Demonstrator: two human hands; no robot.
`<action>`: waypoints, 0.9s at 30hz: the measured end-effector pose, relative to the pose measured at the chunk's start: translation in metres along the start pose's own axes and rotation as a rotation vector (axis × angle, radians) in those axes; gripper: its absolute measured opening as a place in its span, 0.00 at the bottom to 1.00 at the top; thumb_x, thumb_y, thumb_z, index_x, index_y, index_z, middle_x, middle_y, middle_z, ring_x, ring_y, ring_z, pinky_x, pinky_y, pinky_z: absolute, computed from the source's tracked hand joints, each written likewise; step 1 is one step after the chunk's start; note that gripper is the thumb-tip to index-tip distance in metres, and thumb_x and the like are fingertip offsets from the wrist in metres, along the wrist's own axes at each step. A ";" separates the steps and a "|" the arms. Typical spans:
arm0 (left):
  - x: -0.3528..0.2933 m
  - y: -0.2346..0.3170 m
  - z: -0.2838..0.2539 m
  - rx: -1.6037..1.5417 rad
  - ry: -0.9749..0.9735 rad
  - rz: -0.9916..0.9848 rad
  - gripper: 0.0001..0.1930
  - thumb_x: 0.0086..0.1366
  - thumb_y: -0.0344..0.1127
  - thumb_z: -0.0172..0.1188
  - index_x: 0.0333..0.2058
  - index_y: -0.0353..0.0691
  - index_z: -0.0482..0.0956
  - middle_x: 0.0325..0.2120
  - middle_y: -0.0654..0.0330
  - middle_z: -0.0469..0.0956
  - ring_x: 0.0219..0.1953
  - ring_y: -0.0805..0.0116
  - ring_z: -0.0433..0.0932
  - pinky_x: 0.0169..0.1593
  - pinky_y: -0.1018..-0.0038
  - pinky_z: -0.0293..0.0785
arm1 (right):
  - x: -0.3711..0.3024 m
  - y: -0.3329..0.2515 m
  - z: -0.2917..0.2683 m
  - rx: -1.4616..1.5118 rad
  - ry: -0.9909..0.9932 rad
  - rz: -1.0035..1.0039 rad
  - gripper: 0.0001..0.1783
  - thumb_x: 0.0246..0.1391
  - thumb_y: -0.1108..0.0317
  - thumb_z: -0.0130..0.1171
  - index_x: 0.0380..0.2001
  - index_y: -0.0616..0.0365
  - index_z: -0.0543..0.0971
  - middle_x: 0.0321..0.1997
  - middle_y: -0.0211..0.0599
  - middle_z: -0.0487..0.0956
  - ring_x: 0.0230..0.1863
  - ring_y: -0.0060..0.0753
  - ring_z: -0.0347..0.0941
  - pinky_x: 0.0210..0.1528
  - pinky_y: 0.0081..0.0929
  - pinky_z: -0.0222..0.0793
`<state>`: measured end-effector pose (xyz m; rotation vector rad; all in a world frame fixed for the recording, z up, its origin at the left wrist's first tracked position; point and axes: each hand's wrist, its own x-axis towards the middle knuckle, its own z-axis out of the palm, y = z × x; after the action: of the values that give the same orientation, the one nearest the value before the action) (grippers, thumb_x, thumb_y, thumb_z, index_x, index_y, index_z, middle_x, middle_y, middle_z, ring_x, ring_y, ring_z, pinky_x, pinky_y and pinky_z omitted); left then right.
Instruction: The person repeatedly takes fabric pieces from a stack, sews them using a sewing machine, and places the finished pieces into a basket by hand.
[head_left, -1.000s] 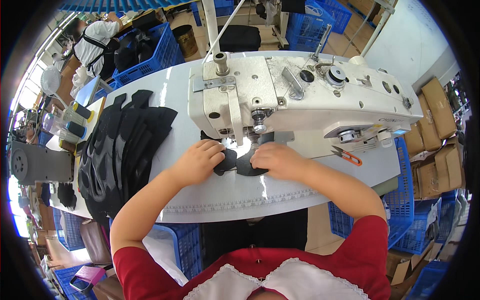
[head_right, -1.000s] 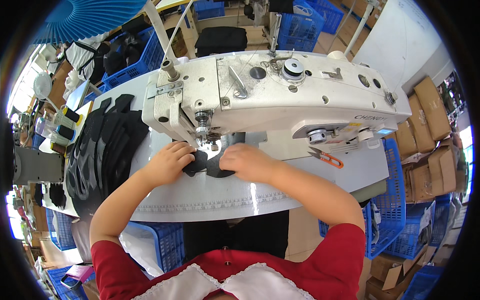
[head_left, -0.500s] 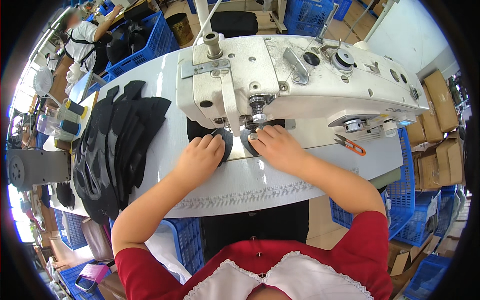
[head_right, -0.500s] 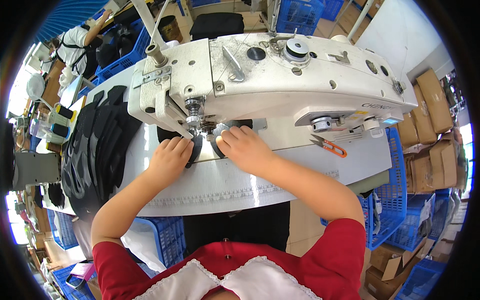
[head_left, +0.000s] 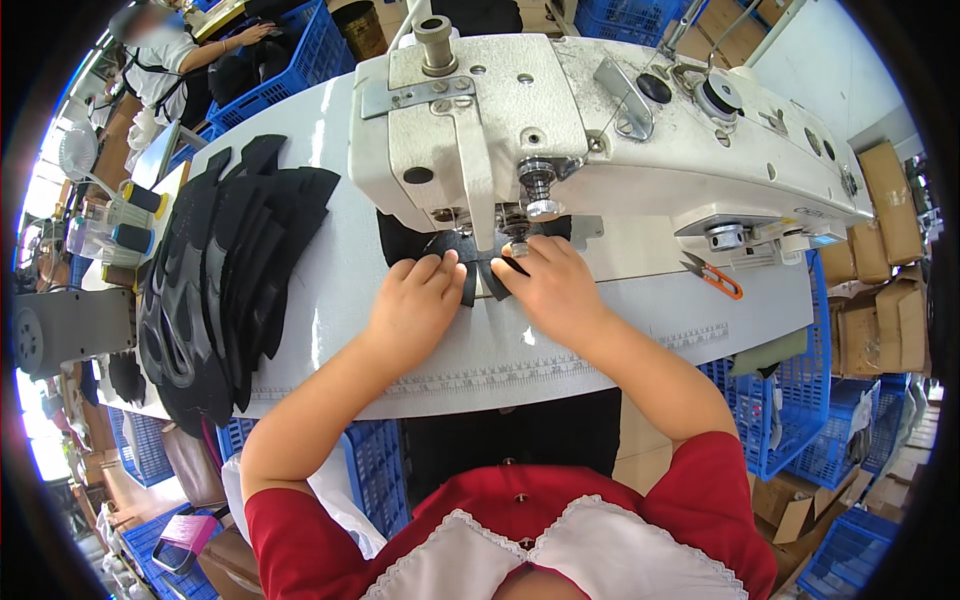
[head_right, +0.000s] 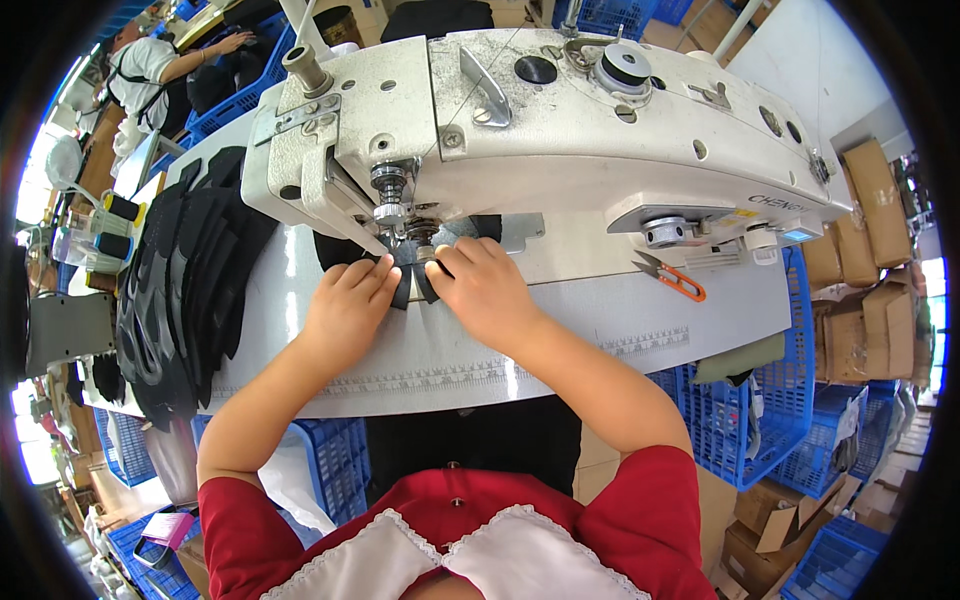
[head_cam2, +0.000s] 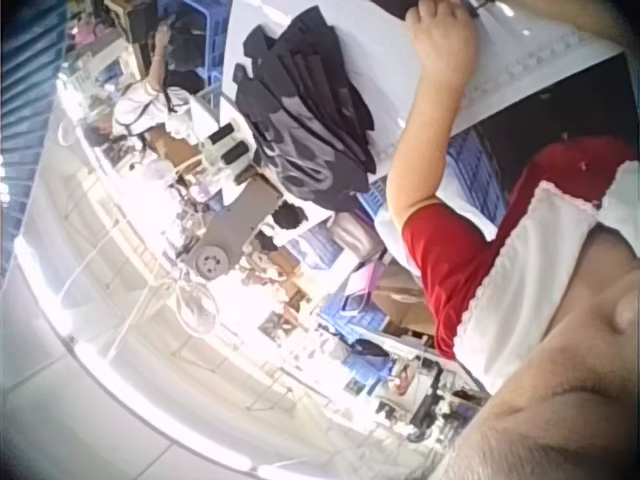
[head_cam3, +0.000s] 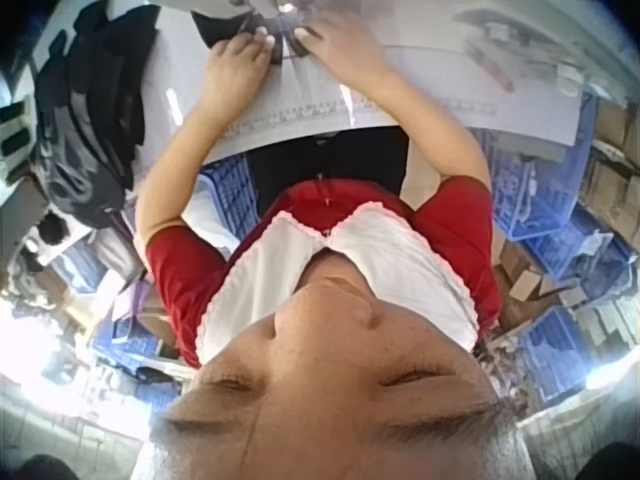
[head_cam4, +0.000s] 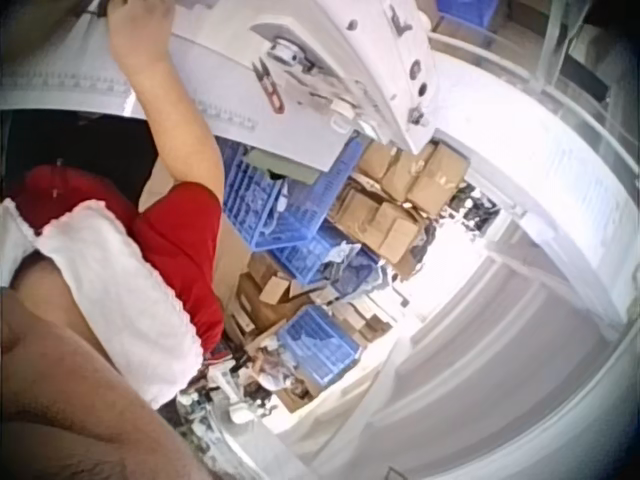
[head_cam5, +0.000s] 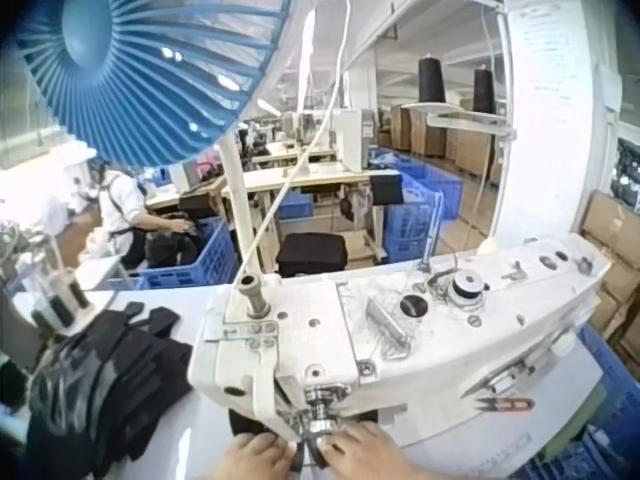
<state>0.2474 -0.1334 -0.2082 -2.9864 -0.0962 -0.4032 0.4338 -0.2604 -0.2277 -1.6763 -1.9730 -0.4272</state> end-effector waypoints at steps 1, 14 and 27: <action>0.000 -0.001 0.000 -0.011 0.008 -0.006 0.20 0.51 0.31 0.55 0.44 0.32 0.77 0.49 0.53 0.77 0.48 0.62 0.74 0.46 0.69 0.70 | 0.000 -0.001 -0.001 0.010 -0.001 0.002 0.13 0.42 0.71 0.58 0.35 0.59 0.78 0.38 0.34 0.77 0.40 0.33 0.71 0.41 0.29 0.67; 0.012 -0.003 0.000 -0.029 -0.018 -0.049 0.18 0.49 0.30 0.56 0.41 0.32 0.78 0.45 0.54 0.79 0.47 0.63 0.75 0.45 0.68 0.71 | 0.007 -0.002 0.000 -0.026 -0.017 0.065 0.09 0.41 0.71 0.57 0.29 0.58 0.79 0.38 0.35 0.77 0.42 0.34 0.71 0.45 0.32 0.65; 0.016 -0.007 0.005 -0.009 0.004 -0.070 0.18 0.48 0.29 0.57 0.40 0.34 0.78 0.43 0.54 0.80 0.44 0.62 0.77 0.45 0.68 0.72 | 0.007 0.004 0.009 0.003 0.026 0.096 0.04 0.40 0.71 0.58 0.24 0.55 0.78 0.38 0.33 0.78 0.44 0.33 0.71 0.49 0.33 0.65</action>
<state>0.2638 -0.1255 -0.2083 -2.9980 -0.2001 -0.4186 0.4358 -0.2491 -0.2314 -1.7462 -1.8645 -0.4085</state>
